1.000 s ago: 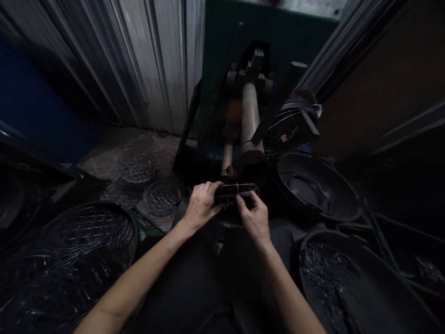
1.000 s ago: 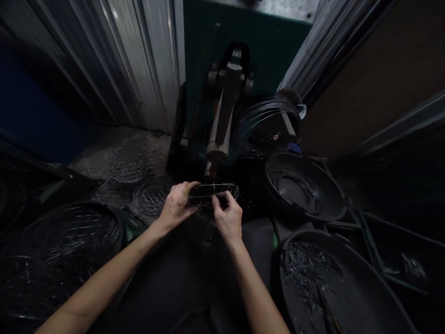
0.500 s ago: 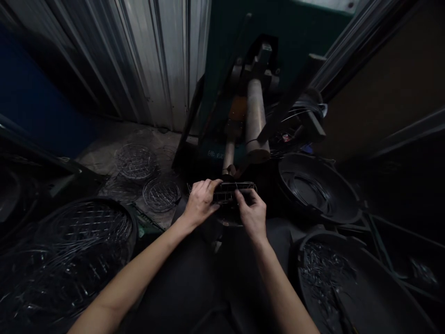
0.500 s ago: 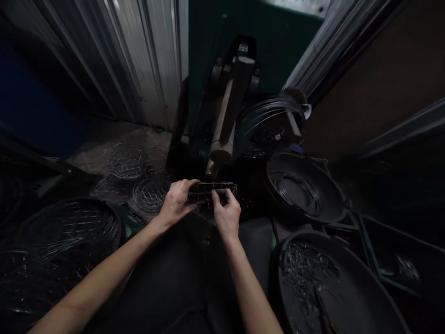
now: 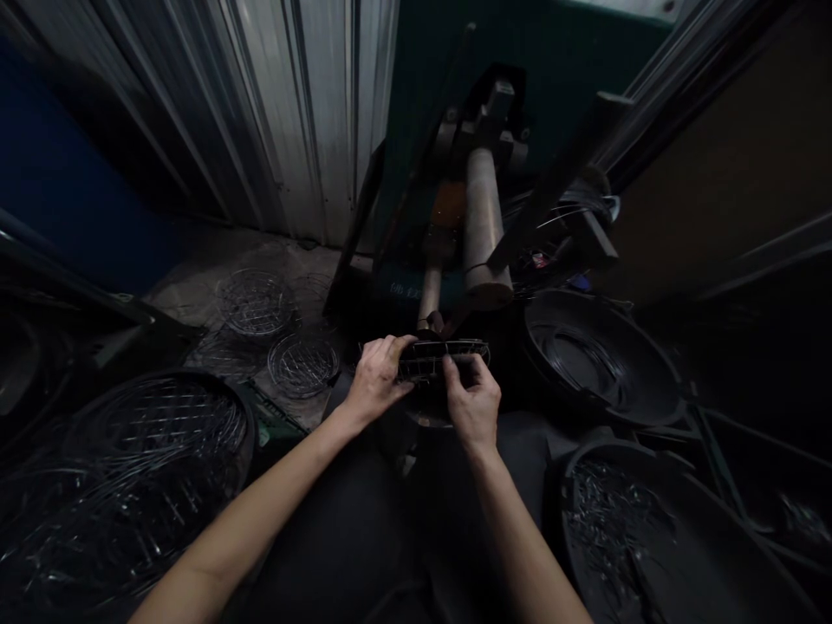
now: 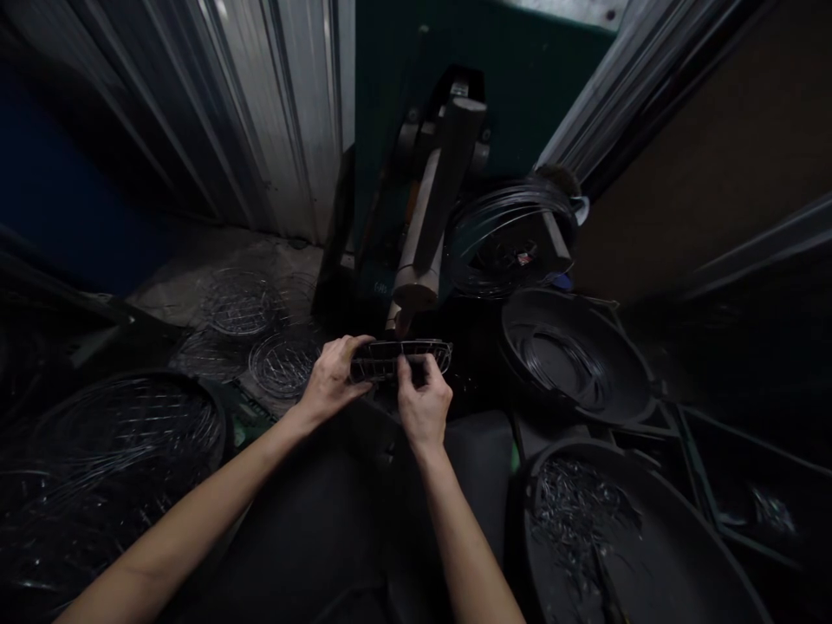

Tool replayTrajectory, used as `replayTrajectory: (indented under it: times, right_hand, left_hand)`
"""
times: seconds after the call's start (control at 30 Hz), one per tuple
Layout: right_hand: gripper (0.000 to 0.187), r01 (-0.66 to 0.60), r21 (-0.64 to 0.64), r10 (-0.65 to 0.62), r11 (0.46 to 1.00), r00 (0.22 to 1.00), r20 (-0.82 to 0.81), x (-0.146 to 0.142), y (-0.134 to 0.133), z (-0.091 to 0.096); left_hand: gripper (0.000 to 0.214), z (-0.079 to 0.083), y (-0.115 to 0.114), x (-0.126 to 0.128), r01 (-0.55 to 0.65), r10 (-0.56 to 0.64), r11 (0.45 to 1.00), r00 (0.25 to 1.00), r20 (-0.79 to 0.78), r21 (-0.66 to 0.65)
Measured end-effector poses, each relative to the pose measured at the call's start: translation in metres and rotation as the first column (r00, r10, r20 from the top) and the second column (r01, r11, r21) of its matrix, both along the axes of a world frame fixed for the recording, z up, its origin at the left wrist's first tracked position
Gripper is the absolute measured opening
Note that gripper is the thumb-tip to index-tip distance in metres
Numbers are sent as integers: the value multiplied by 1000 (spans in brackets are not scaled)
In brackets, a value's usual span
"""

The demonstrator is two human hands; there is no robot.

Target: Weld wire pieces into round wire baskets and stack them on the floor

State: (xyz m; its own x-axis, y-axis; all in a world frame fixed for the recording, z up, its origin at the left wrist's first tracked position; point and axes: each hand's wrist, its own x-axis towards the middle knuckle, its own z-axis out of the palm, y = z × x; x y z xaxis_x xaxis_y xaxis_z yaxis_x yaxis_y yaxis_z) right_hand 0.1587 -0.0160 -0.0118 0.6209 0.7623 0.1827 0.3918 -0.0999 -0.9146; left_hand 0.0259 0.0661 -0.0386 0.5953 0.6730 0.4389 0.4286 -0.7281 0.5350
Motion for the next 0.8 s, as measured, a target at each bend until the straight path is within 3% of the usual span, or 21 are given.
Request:
replayTrajectory:
  times: [0.8]
  right_hand:
    - [28, 35, 72, -31, 997, 998, -60, -8, 1, -3]
  left_hand:
    - [57, 1, 3, -6, 8, -8, 1000, 1000, 27, 6]
